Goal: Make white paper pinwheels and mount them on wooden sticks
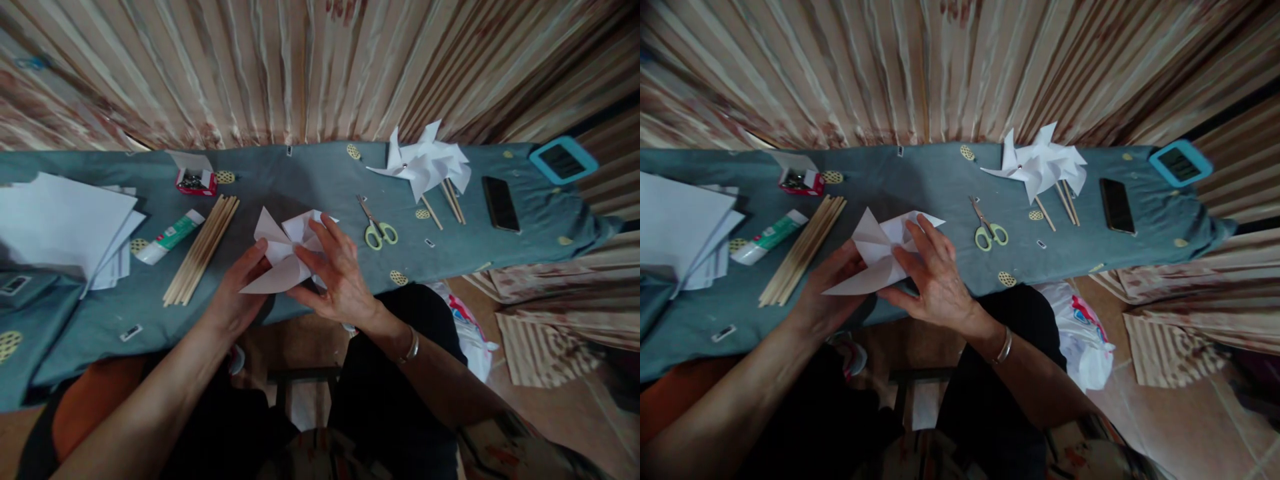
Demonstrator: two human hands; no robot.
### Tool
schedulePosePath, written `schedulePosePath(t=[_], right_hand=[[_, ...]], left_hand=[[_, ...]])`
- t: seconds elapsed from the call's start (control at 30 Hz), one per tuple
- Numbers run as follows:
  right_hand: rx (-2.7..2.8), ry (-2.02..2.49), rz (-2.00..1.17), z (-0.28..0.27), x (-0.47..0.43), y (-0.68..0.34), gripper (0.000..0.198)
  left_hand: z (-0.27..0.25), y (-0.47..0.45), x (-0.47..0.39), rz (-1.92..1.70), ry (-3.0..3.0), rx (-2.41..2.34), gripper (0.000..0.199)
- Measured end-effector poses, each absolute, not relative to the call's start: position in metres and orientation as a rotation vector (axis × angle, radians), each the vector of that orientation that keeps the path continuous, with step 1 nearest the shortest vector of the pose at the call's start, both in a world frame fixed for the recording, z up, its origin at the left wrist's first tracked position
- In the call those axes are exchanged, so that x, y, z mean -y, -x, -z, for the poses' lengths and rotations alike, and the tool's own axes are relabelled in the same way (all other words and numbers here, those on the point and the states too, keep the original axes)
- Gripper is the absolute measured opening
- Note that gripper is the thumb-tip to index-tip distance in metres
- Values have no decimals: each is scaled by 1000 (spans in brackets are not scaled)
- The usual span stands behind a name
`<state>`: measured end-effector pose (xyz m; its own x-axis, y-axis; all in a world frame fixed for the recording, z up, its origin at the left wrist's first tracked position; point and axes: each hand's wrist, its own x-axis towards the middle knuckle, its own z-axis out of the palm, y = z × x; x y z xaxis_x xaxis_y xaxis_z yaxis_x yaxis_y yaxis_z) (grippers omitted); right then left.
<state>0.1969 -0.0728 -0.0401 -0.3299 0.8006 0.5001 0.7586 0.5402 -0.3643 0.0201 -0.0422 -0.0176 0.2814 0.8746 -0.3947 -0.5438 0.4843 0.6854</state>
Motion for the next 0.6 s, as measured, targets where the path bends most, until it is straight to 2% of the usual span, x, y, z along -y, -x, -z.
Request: schedulePosePath(t=[0.17, 0.37, 0.6], right_hand=[[2201, 1269, -88, 37, 75, -190, 65], [2201, 1239, -3, 37, 77, -183, 65], [2196, 1176, 6, 37, 75, -182, 65]], left_hand=[[18, -17, 42, -947, -541, -953, 29], [18, -19, 42, -945, -529, -1001, 39], [23, -19, 39, -986, -491, -1023, 41]])
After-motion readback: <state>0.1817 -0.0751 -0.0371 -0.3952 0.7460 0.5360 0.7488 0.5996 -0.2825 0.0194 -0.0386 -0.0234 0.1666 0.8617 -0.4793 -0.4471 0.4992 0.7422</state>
